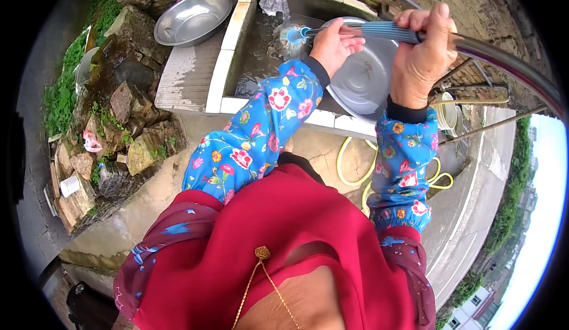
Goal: The person mops a concrete floor around motorcycles and furniture, proceeds through a doorway to an outdoor walkway, and finishes by rinsing the mop in a basin with running water.
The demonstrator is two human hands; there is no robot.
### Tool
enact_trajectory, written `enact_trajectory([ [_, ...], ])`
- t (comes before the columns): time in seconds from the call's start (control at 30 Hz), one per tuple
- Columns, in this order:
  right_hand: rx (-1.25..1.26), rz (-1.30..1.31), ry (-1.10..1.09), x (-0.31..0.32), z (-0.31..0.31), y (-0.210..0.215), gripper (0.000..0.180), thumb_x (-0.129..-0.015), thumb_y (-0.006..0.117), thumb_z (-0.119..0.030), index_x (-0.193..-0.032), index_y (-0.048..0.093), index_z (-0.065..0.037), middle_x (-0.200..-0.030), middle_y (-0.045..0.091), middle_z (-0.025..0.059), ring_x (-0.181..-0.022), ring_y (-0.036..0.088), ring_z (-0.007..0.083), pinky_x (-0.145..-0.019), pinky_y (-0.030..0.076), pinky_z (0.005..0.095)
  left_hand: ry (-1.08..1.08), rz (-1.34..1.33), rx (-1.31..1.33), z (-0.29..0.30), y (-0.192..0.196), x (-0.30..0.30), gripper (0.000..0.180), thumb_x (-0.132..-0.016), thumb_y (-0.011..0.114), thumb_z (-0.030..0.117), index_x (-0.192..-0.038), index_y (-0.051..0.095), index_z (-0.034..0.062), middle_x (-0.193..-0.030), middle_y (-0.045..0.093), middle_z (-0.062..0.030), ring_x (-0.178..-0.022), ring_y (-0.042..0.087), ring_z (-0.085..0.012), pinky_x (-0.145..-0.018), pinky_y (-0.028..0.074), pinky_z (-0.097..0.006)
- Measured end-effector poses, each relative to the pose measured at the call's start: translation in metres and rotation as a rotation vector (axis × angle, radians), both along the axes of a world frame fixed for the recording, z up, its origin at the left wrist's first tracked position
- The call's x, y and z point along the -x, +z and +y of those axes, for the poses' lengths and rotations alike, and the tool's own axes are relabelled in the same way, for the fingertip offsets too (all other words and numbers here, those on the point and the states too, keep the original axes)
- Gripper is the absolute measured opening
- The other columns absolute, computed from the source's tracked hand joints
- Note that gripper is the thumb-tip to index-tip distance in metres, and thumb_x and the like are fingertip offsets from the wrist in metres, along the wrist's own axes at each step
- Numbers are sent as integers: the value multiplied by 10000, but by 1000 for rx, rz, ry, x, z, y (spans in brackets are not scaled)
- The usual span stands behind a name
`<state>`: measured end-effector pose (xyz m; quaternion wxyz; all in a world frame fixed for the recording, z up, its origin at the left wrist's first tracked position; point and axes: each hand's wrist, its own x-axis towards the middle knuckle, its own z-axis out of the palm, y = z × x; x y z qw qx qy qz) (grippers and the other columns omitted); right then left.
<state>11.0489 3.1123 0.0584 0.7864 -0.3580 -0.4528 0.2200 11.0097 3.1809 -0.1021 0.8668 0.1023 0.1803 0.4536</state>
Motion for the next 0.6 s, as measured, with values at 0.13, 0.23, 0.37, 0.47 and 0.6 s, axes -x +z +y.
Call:
enact_trajectory([
  [0.13,-56,-47,-37,-26,-45,40,428,-841,536,-426,-589,468,-88,-560,430,32,-622,446,207,-714,390,411,57,-1,-31,-4,38,-37,415,-796,560,218,-965,265,-20,-753,540,-155,-579,570,-205,-462,468,-291],
  [0.23,-101,-17,-41,-55,-86,55,476,-796,547,-515,-510,492,-138,-540,446,-1,-608,436,190,-707,381,408,45,-71,-34,-36,64,-37,438,-782,596,186,-959,248,-13,-732,536,-133,-500,561,-188,-402,450,-264],
  [0.37,23,-26,-309,-34,-91,0,449,-859,484,-467,-585,384,-125,-582,399,-1,-637,449,179,-728,400,382,-107,-63,1,-51,20,-23,195,-845,543,212,-773,519,33,-691,616,-131,-582,614,-210,-481,465,-282],
  [0.47,430,-311,-135,-23,-73,-76,165,-881,511,-171,-799,511,-28,-853,569,107,-951,544,257,-842,391,362,-105,103,261,-13,-101,-11,218,-849,510,230,-690,493,82,-635,592,-89,-597,599,-205,-512,428,-319],
  [0.6,394,-630,103,-26,-89,-49,154,-849,534,-138,-758,495,-21,-791,567,128,-905,558,304,-776,412,394,-156,107,270,-29,-86,-6,182,-831,522,219,-709,490,89,-611,541,-49,-538,546,-172,-467,411,-293],
])
